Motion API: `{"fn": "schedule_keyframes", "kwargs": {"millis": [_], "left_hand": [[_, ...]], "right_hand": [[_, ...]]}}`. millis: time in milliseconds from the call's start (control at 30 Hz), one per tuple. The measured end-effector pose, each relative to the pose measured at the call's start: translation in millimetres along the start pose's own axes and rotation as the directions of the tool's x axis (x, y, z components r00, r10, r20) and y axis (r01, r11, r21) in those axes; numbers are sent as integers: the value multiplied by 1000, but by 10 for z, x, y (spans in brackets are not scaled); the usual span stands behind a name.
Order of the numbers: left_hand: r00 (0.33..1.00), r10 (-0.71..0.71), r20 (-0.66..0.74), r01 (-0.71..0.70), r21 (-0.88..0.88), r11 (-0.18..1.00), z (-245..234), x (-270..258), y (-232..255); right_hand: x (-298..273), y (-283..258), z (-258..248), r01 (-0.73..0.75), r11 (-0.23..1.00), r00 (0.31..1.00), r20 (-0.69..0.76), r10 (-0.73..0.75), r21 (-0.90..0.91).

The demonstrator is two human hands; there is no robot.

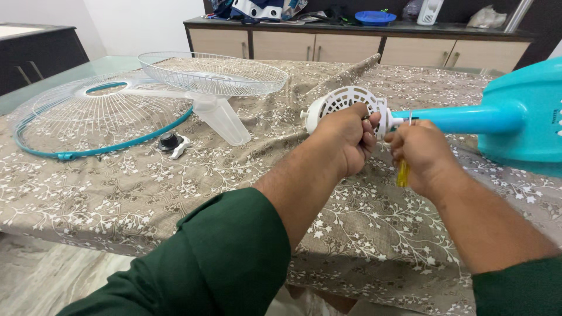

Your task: The person uses a yellow screwdriver to remove screws from the back cover of a blue and white electric fan, then detaches the cover. They continue to unscrew and remove the motor housing from the fan body, placing the removed parts on the table.

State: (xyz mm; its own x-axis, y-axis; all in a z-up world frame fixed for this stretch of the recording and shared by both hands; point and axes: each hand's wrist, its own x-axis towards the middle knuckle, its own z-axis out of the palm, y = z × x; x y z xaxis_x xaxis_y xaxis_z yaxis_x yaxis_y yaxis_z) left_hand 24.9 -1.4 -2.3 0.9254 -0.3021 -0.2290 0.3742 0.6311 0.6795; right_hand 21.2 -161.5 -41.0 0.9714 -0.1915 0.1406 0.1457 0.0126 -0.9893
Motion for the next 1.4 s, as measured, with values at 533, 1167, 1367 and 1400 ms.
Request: {"fn": "schedule_keyframes", "kwargs": {"millis": [533,1167,1367,1400], "left_hand": [[1000,-12,7,12,-1,1000,-71,53,-20],[998,-51,43,59,-205,977,37,165,71],[993,-81,89,104,-300,948,61,202,132],[992,-84,98,111,-310,944,62,204,145]], "right_hand": [[-530,54,36,269,859,950,-28,-312,-436],[-194,38,352,715,366,542,142,-828,-595],[-192,24,381,724,366,536,142,-833,-585],[-168,6,373,727,353,531,155,-833,-589]]}}
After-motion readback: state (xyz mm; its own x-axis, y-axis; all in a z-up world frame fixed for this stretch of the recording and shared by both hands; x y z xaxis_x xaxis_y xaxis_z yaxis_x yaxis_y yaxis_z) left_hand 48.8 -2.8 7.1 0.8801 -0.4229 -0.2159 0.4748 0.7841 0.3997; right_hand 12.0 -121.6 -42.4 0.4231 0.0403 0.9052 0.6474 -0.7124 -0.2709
